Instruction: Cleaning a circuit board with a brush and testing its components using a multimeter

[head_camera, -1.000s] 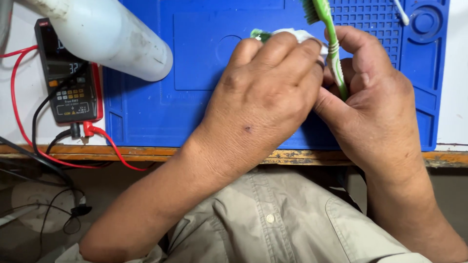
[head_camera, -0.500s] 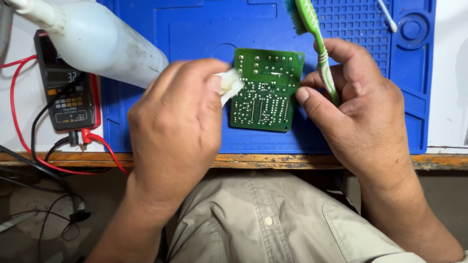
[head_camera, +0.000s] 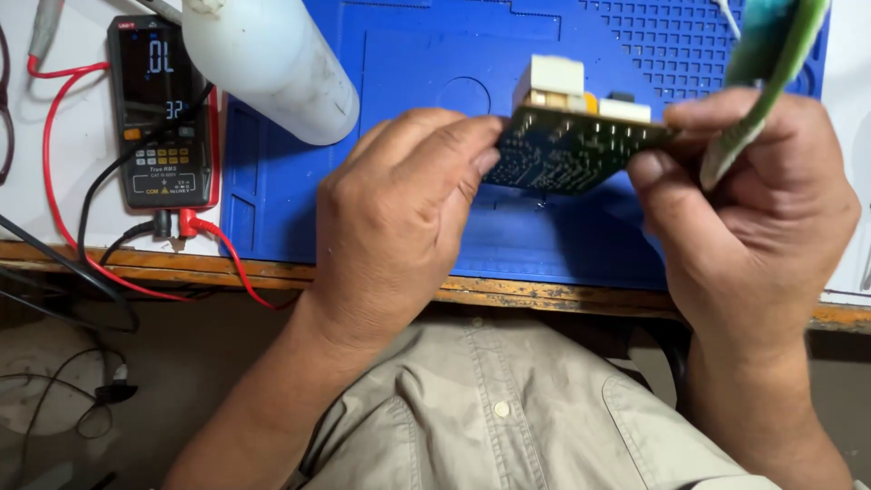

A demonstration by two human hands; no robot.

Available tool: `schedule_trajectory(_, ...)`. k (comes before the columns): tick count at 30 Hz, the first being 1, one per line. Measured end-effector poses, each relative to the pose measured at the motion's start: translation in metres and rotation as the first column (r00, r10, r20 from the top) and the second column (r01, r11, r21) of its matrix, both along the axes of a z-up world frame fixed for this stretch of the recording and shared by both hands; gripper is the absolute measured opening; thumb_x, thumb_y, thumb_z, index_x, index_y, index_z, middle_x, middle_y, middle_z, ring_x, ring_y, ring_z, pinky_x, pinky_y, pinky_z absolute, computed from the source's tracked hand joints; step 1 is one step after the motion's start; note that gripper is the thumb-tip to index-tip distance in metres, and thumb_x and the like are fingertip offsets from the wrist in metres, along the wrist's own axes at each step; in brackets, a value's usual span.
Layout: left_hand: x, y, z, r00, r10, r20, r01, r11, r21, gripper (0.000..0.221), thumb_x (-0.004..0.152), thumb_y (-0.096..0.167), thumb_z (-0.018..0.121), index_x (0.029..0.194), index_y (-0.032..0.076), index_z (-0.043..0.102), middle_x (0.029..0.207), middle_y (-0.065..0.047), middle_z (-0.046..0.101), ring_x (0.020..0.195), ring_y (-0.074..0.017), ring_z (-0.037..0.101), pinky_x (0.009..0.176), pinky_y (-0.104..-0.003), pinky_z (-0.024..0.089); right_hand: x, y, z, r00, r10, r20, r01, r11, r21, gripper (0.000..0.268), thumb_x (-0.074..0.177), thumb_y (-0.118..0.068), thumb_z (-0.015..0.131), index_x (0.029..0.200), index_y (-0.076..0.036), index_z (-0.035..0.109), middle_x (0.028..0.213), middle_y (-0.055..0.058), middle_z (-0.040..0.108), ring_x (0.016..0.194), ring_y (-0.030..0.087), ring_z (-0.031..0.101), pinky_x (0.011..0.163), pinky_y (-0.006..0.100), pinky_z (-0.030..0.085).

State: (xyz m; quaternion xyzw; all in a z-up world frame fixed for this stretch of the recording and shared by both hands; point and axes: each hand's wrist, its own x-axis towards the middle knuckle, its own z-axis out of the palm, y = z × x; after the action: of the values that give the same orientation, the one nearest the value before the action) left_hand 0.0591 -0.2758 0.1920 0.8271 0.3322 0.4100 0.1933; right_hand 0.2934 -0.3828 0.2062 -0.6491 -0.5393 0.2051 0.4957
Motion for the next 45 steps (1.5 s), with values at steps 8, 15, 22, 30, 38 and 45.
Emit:
schedule_trajectory(8,-0.019,-0.013,-0.013,0.956,-0.053,-0.287,0.052,0.999,-0.011,0.059,0.106,0.019,0.101,0.154,0.002,0.072,0.139,-0.012,0.086,0.123,-0.0352,0.082,0.108,-0.049,0.065,0.026,-0.003,-0.022,0.993,-0.058,-0.102,0.055,0.998,-0.034,0.019,0.132,0.004,0.084,0.135,0.000,0.066,0.104,0.012,0.066,0.074,0.016,0.062,0.072,0.026,0.047)
schedule_trajectory(15,0.015,-0.038,-0.028,0.940,0.001,-0.342,0.077,0.974,0.215,0.017,0.120,0.013,0.079,0.134,0.007,0.086,0.140,-0.015,0.091,0.134,-0.0329,0.086,0.114,-0.049,0.067,0.028,0.001,-0.010,0.995,-0.103,-0.019,0.096,0.972,-0.215,0.007,0.143,-0.008,0.065,0.147,-0.002,0.065,0.122,0.017,0.082,0.069,0.012,0.056,0.064,0.022,0.045)
schedule_trajectory(22,0.006,-0.036,-0.020,0.913,-0.368,-0.178,0.379,0.925,0.030,0.012,0.114,0.004,0.083,0.125,0.005,0.083,0.133,-0.014,0.089,0.128,-0.0368,0.086,0.113,-0.053,0.067,0.028,0.005,-0.010,0.994,-0.073,-0.082,0.055,0.977,-0.206,0.024,0.137,-0.015,0.067,0.150,0.005,0.071,0.113,0.022,0.082,0.065,0.014,0.057,0.061,0.022,0.047)
schedule_trajectory(30,0.044,-0.036,-0.023,0.858,-0.286,-0.427,0.343,0.937,0.062,0.027,0.107,0.006,0.073,0.132,0.006,0.083,0.158,-0.020,0.080,0.149,-0.0374,0.076,0.130,-0.055,0.058,0.028,-0.002,-0.014,0.989,-0.118,-0.090,0.109,0.989,-0.102,0.023,0.138,-0.011,0.066,0.151,0.008,0.067,0.107,0.024,0.077,0.070,0.017,0.061,0.062,0.024,0.046)
schedule_trajectory(38,-0.021,-0.020,0.012,0.782,-0.289,-0.551,0.261,0.956,-0.132,0.043,0.093,0.015,0.072,0.134,0.010,0.082,0.151,-0.017,0.084,0.137,-0.0287,0.081,0.118,-0.046,0.060,0.026,-0.008,-0.009,0.994,-0.030,-0.108,0.021,0.997,-0.078,0.020,0.131,-0.003,0.066,0.147,0.010,0.071,0.104,0.024,0.079,0.066,0.018,0.061,0.063,0.024,0.049)
schedule_trajectory(45,0.035,-0.038,0.031,0.890,-0.012,0.455,0.389,0.540,-0.746,0.050,0.119,0.029,0.059,0.165,0.010,0.063,0.160,-0.012,0.076,0.141,-0.0208,0.075,0.123,-0.032,0.060,0.001,-0.019,0.000,0.972,0.160,0.172,-0.154,0.987,-0.044,0.050,0.104,-0.018,0.091,0.148,0.001,0.075,0.123,0.016,0.082,0.101,0.023,0.076,0.098,0.035,0.062)
